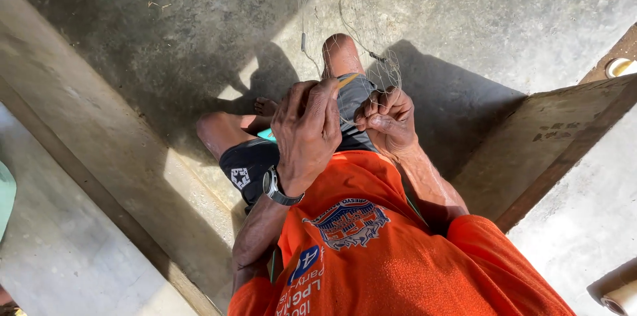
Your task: The person sits cross-legged on a small stool and uses a wooden tool to weave and mend a fishing net. They repeatedly loop and pull the netting material through existing mesh to repair or extend the net structure.
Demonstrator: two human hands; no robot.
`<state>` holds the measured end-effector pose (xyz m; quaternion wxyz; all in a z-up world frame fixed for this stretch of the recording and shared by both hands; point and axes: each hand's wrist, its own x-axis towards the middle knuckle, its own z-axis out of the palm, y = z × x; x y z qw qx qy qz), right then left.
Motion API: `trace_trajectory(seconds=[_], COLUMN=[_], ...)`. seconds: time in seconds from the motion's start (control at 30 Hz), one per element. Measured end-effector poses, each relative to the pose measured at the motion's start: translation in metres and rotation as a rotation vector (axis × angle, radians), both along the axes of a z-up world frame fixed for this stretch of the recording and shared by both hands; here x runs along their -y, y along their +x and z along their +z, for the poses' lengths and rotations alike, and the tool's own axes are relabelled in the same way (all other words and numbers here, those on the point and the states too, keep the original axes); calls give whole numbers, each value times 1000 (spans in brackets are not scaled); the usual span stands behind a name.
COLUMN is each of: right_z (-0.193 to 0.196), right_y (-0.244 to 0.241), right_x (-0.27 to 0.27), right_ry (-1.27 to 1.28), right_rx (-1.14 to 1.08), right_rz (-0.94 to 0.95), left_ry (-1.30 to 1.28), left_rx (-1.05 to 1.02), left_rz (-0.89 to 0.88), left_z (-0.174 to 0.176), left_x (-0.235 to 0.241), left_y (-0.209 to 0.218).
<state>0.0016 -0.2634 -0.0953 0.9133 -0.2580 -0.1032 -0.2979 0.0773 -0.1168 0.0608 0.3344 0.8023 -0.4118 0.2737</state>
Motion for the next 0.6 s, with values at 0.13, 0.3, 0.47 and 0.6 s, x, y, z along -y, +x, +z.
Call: trace_trajectory(seconds=[0.13,0.3,0.47,0.6], right_z=[7,21,-2,6], right_y=[3,10,10,14], right_x=[-7,-14,-21,-17], right_ry=[23,1,-194,-103], right_rx=[-2,-10,-67,-68], right_rz=[7,28,-84,-43], left_ry=[-305,-386,-348,-446], left_rx=[-308,-303,20,104], left_rz=[-154,-277,-241,-248], left_z=[4,1,-6,3], left_x=[-10,-19,0,-20], left_y=[-13,-13,-11,-24])
